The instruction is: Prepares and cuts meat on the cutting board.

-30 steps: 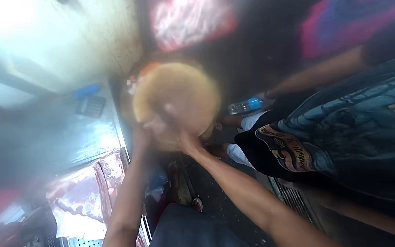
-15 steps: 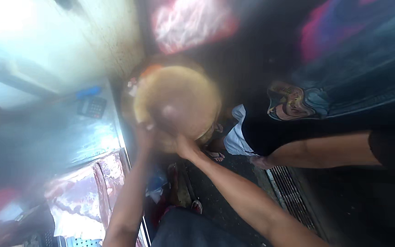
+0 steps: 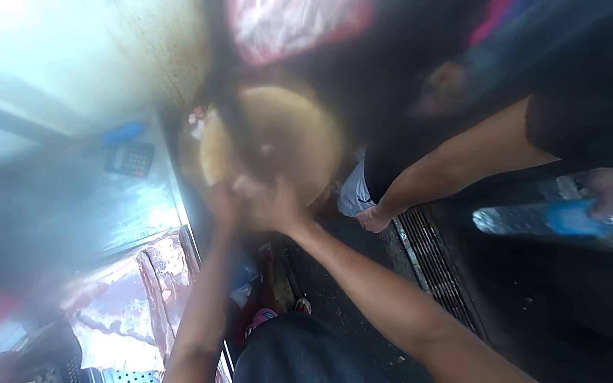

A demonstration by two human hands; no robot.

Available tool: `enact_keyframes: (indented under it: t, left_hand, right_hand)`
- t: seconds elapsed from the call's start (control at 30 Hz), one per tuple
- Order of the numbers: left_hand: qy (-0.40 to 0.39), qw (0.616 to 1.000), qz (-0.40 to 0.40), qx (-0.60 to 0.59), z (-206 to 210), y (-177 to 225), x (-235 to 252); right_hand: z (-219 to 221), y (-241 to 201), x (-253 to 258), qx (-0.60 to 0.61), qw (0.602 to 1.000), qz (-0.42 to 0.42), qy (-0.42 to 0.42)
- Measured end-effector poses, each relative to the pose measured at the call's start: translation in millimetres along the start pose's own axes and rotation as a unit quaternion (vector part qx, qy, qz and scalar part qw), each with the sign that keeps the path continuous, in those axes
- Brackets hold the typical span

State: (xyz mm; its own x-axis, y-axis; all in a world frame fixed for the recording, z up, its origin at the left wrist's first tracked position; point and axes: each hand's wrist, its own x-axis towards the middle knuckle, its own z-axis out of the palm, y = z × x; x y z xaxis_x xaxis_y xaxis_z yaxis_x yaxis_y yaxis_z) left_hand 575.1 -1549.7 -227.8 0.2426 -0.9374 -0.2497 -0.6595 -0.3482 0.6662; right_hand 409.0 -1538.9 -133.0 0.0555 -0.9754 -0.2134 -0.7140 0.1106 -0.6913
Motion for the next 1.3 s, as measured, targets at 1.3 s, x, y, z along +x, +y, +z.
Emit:
enact_keyframes:
  t: [1.3]
  left_hand:
    - [0.023, 0.988, -0.118, -0.101, -117.8, -34.1, -157.0]
  right_hand:
    - [-42.3, 78.8, -103.0, -0.030, 0.984, 0.110, -0.134]
